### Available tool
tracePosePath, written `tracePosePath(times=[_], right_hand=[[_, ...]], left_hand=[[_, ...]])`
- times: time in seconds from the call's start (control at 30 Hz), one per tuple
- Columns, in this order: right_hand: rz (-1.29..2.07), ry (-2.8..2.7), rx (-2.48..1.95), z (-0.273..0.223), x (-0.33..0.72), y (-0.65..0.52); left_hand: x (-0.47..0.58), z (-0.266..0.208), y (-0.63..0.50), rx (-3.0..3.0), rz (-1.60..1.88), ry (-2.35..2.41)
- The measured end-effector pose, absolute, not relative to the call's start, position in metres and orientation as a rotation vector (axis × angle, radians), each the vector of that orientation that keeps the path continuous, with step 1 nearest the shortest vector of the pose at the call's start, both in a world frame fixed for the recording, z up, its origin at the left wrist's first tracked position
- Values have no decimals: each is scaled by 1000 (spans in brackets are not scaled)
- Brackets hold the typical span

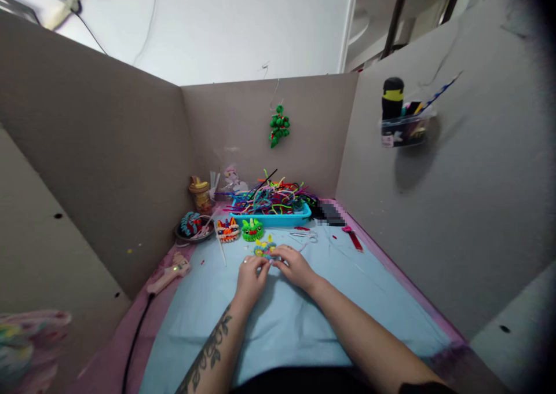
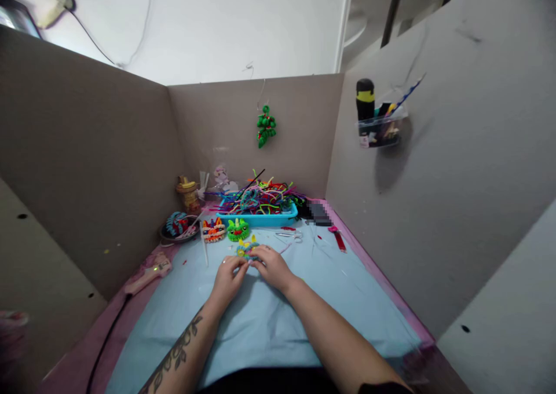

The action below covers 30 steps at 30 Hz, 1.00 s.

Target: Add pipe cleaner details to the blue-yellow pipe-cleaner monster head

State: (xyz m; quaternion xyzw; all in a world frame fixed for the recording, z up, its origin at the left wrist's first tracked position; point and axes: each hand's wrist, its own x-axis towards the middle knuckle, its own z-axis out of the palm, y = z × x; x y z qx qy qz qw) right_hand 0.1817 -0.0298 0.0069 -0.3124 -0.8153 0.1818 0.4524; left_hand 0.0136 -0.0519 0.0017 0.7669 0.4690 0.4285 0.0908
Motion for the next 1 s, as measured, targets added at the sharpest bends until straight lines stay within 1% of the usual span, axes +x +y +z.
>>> tracePosePath(times=[0.1, 0.23, 0.37, 0.57, 0.67, 0.73, 0.77, 0.93, 1.0], right_hand=[[545, -1903, -856, 5, 179, -29], [793, -1726, -982, 2, 173, -29], [1109, -1564, -902, 4, 169, -31], [1644, -1195, -824, 5, 167, -35], [1798, -1123, -783, 3, 167, -33], [1746, -1146, -810, 3, 168, -32], [1648, -1181, -832, 4, 168, -32], [822, -1510, -938, 12, 169, -37], [623, -1618, -937, 13, 169, -39]], left_hand=[[13, 1, -51, 2277, 1323, 1403], [14, 2, -51, 2295, 1344, 1384], [14, 1, -51, 2300, 1333, 1352], [14, -2, -50, 2082, 1328, 1350], [13, -1, -50, 2029, 1314, 1332], [13, 1, -50, 2017, 1315, 1334], [13, 1, -51, 2015, 1315, 1343], [14, 3, -52, 2045, 1337, 1407], [14, 3, -53, 2091, 1349, 1412]])
